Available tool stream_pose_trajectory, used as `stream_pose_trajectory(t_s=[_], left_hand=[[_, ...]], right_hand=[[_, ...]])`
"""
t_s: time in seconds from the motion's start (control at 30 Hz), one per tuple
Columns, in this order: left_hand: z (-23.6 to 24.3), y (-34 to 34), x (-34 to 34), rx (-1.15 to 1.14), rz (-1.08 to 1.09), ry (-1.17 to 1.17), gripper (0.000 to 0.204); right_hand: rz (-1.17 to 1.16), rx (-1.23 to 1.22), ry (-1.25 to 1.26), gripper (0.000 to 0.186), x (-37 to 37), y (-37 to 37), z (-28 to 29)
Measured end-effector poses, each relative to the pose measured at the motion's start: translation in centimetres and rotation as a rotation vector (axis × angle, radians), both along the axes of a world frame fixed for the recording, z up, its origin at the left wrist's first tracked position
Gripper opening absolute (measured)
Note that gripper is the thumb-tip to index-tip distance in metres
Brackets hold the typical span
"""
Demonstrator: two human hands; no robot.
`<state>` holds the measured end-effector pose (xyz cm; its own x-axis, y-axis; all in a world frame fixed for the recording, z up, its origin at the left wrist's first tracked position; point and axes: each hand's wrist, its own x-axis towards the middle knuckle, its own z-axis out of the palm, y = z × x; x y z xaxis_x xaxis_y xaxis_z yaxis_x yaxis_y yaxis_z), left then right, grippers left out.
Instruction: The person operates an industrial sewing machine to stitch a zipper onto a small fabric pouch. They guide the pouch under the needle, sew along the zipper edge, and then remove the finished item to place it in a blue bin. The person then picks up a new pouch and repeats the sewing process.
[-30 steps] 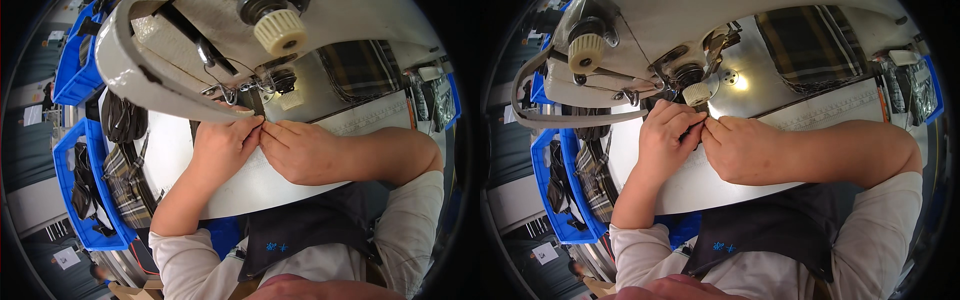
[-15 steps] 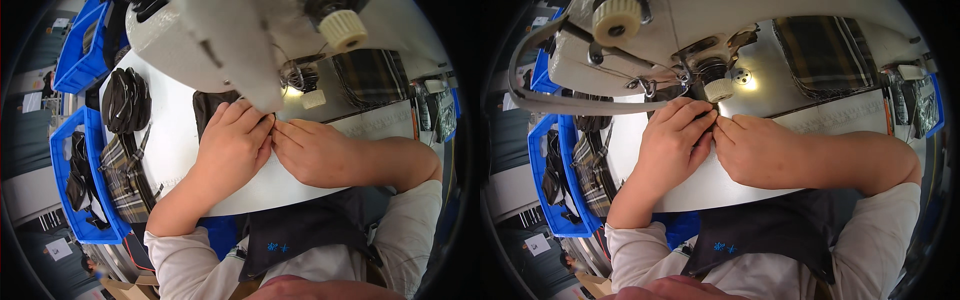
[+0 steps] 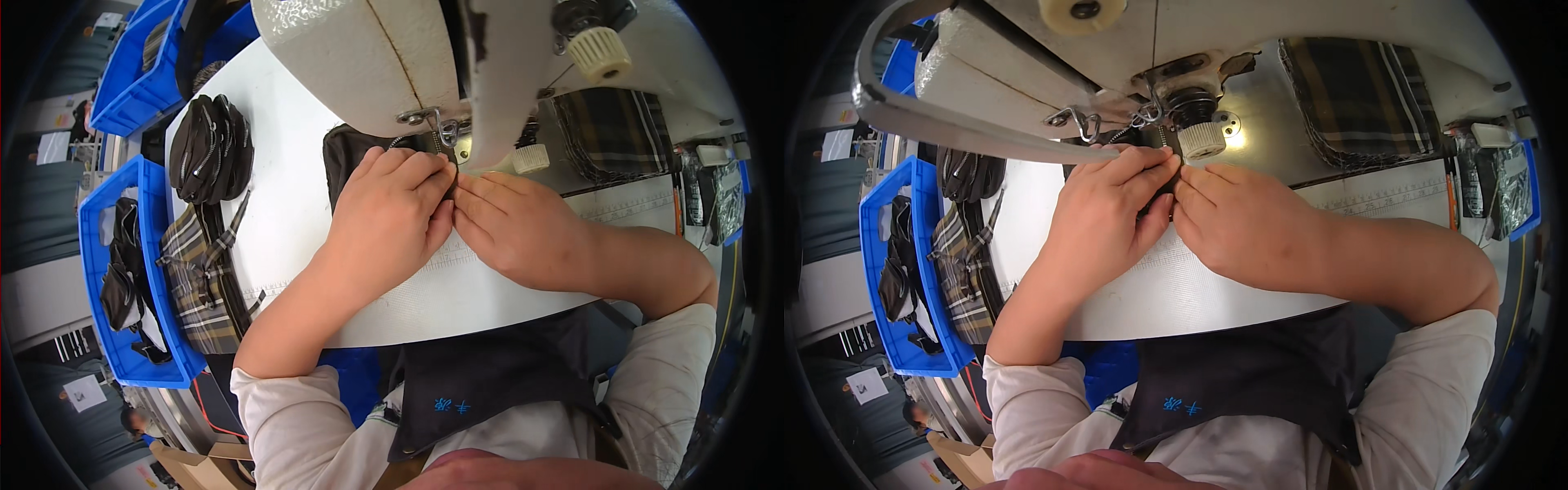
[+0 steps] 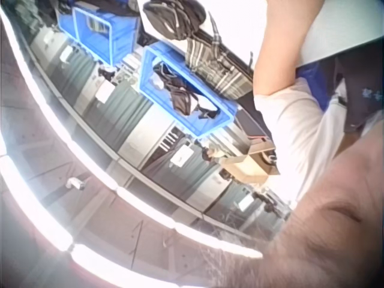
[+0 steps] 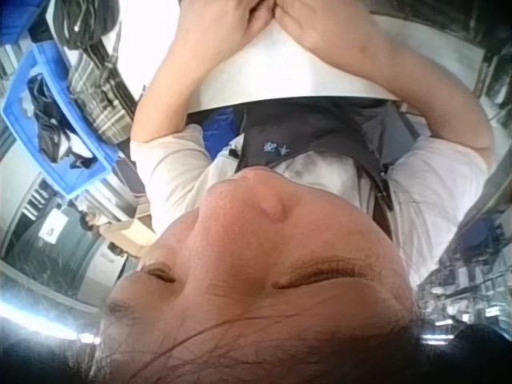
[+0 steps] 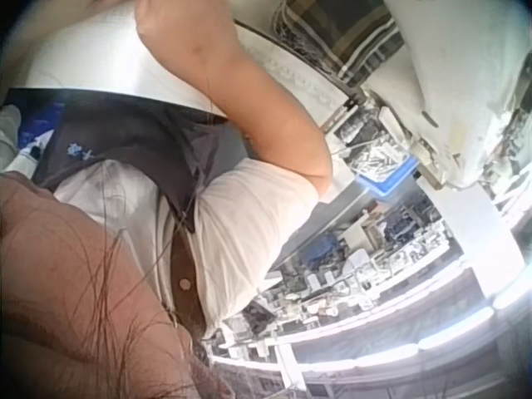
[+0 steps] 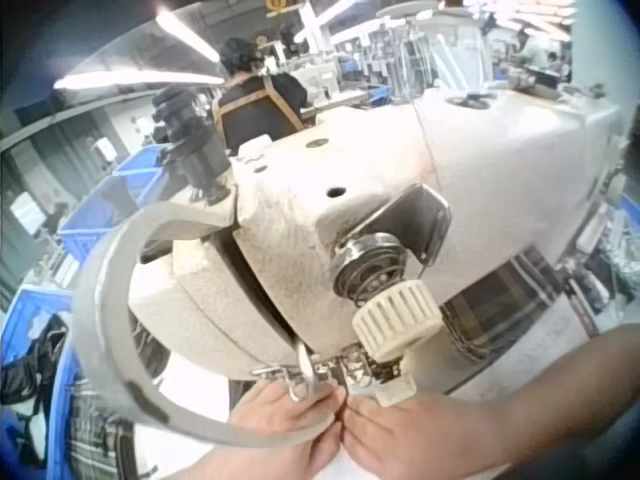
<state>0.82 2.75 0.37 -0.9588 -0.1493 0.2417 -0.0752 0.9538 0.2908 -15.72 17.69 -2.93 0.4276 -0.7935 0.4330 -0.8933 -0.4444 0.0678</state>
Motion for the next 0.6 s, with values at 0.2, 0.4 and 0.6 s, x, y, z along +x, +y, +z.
stream_pose_trajectory(t_s=[0.2,0.4,0.6], left_hand=[[-0.6,-0.7,-0.7,-0.033,0.016,0.054,0.035],[-1.2,-1.2,-1.0,0.024,0.044,0.097,0.031],[-1.0,-2.3,-0.4,0.468,0.118,0.041,0.025]], right_hand=[[-0.043,0.019,-0.07,0.02,-0.3,-0.7,-0.2],[-0.086,0.079,-0.062,0.019,-0.5,-0.9,-0.2],[-0.108,0.096,-0.174,0.026,-0.8,-0.8,-0.6]])
